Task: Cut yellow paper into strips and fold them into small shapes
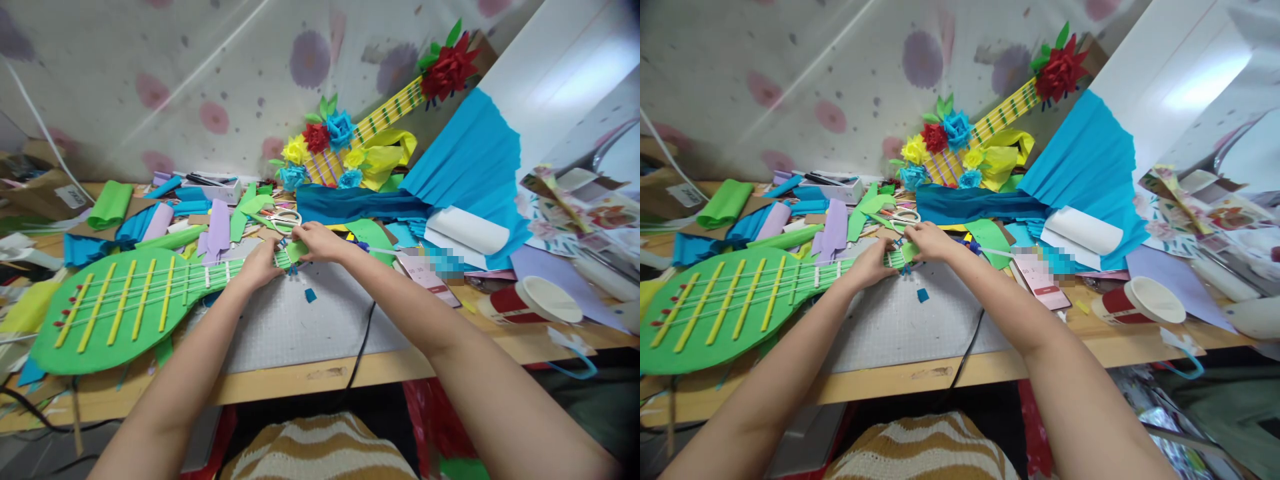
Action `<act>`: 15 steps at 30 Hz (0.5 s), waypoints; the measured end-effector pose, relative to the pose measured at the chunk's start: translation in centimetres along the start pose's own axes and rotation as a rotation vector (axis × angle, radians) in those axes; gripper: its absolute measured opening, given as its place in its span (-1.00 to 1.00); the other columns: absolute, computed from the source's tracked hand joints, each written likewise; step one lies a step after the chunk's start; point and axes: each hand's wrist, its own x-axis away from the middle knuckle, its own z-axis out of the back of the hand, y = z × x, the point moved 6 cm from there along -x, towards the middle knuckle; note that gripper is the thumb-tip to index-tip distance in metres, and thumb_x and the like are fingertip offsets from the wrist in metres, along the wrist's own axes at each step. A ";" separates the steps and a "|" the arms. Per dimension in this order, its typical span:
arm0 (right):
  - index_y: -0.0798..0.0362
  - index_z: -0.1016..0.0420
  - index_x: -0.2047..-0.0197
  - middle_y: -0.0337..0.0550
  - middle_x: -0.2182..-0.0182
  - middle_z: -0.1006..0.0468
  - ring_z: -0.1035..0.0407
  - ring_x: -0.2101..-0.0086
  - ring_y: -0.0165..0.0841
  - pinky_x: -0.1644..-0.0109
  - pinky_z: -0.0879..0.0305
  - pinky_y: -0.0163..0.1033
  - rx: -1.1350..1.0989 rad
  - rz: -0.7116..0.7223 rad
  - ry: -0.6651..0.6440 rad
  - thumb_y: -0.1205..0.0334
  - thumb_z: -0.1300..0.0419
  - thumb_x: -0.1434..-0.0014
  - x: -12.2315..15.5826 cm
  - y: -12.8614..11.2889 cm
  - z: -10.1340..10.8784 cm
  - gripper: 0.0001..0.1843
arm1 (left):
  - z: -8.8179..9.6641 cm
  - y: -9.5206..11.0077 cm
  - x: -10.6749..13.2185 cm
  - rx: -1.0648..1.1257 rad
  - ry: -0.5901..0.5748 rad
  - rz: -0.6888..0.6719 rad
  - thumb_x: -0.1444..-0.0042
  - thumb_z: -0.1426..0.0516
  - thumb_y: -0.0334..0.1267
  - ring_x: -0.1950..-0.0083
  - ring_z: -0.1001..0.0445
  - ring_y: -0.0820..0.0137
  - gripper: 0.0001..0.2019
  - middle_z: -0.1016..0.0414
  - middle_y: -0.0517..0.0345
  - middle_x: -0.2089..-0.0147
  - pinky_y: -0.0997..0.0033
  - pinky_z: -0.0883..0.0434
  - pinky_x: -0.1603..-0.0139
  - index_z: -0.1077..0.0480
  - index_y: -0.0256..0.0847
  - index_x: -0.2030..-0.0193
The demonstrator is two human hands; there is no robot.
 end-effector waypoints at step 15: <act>0.12 -0.26 0.06 0.03 0.16 -0.43 -0.28 0.09 -0.19 0.04 -0.09 -0.21 0.071 0.011 -0.049 0.22 -0.27 0.07 -0.5 -0.4 0.0 -0.51 | 0.3 0.9 0.1 -0.076 -0.017 -0.005 0.19 -0.27 -0.31 -0.05 -0.35 0.12 -0.43 -0.41 -0.05 0.02 0.23 -0.33 0.05 -0.20 -0.21 -0.01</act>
